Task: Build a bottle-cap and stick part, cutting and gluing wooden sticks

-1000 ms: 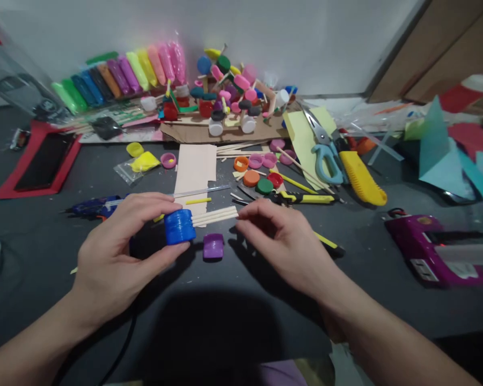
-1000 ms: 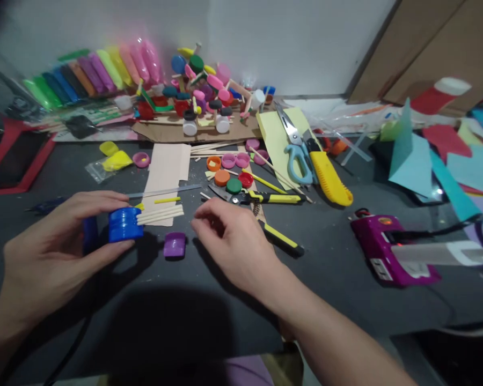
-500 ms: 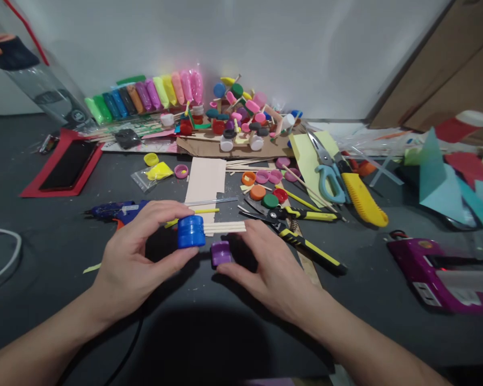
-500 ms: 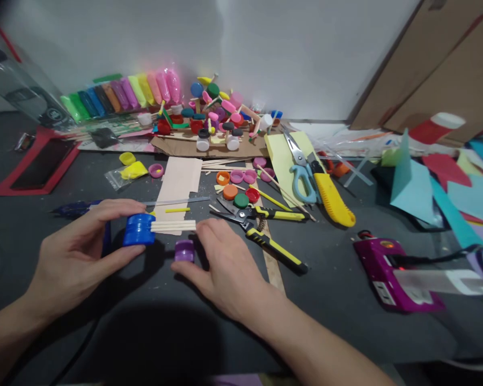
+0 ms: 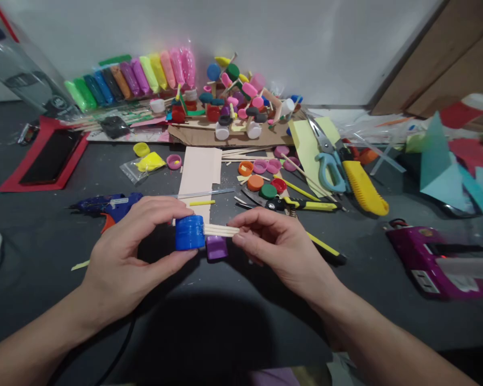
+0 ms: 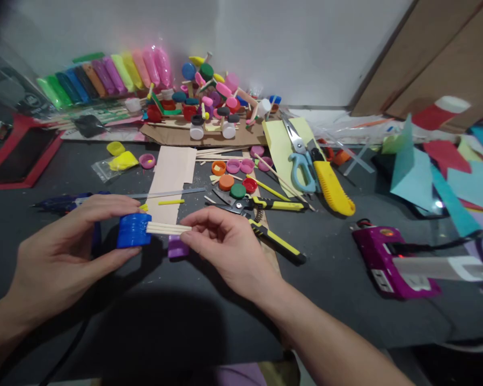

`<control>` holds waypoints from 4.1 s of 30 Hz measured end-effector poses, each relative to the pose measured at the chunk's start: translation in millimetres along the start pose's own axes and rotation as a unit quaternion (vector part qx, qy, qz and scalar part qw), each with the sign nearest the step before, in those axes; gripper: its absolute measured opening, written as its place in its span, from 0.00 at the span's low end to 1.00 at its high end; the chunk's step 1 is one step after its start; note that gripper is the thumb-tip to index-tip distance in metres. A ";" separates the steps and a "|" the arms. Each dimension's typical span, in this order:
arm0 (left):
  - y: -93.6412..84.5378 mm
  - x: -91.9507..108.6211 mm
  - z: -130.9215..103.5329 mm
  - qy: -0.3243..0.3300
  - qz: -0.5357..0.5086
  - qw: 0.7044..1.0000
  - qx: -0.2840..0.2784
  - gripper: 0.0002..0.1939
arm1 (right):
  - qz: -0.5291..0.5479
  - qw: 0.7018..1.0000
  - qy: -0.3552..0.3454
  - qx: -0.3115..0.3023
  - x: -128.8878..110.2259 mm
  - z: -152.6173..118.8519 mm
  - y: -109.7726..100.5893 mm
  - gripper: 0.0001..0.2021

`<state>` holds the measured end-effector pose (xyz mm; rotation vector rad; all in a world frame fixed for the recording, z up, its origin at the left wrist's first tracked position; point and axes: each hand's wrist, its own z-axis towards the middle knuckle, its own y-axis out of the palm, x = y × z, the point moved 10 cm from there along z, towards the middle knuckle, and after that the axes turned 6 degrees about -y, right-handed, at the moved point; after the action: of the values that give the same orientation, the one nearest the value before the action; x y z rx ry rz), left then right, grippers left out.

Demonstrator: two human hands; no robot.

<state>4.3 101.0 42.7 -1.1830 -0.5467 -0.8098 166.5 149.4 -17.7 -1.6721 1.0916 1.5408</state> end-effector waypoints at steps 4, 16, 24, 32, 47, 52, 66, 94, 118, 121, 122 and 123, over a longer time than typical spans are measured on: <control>1.5 4.0 -0.9 0.009 0.045 0.999 -0.008 0.18 | 0.009 1.000 -0.013 0.006 -5.4 -1.6 -2.5 0.07; 7.7 15.7 -4.5 0.078 0.158 0.984 -0.036 0.17 | -0.018 1.000 -0.010 0.010 -4.6 -0.5 -2.5 0.04; 14.4 15.8 -4.2 0.091 0.160 0.980 -0.078 0.16 | 0.042 0.998 0.033 -0.024 12.9 0.3 3.0 0.04; 21.1 20.4 -3.5 0.098 0.197 0.970 -0.108 0.16 | 0.034 0.996 0.070 -0.045 16.3 -1.8 7.1 0.05; 26.9 8.6 -8.1 0.032 0.172 0.973 -0.148 0.11 | -0.008 0.991 0.103 -0.084 22.2 -2.6 16.3 0.03; 29.6 -3.8 -11.1 0.006 0.195 0.967 -0.162 0.12 | -0.030 0.992 0.086 -0.086 24.3 1.9 17.9 0.02; 30.6 -11.9 -9.4 -0.036 0.207 0.963 -0.170 0.10 | -0.134 0.988 -0.016 -0.078 12.6 8.0 19.0 0.03; 17.1 -21.4 -25.6 -0.081 0.211 0.964 -0.138 0.10 | -0.341 0.924 -0.102 -0.139 -11.6 25.1 49.9 0.06; 15.7 -32.9 -27.5 -0.104 0.179 0.972 -0.108 0.12 | -0.444 0.827 -0.317 -0.136 -35.5 1.4 59.8 0.03; 13.1 -32.1 -28.6 -0.105 0.162 0.976 -0.100 0.13 | -0.437 0.820 -0.349 -0.123 -39.6 -0.4 59.7 0.03; 12.1 -32.2 -28.7 -0.107 0.157 0.977 -0.097 0.14 | -0.436 0.818 -0.357 -0.121 -40.7 -0.9 60.0 0.04; 11.3 -32.4 -28.8 -0.110 0.153 0.978 -0.095 0.14 | -0.436 0.814 -0.364 -0.121 -41.8 -1.4 60.6 0.04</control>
<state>-7.5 83.9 3.0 -1.5016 -0.4578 -0.4774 114.8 126.4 29.5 -1.2150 -0.2828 1.4524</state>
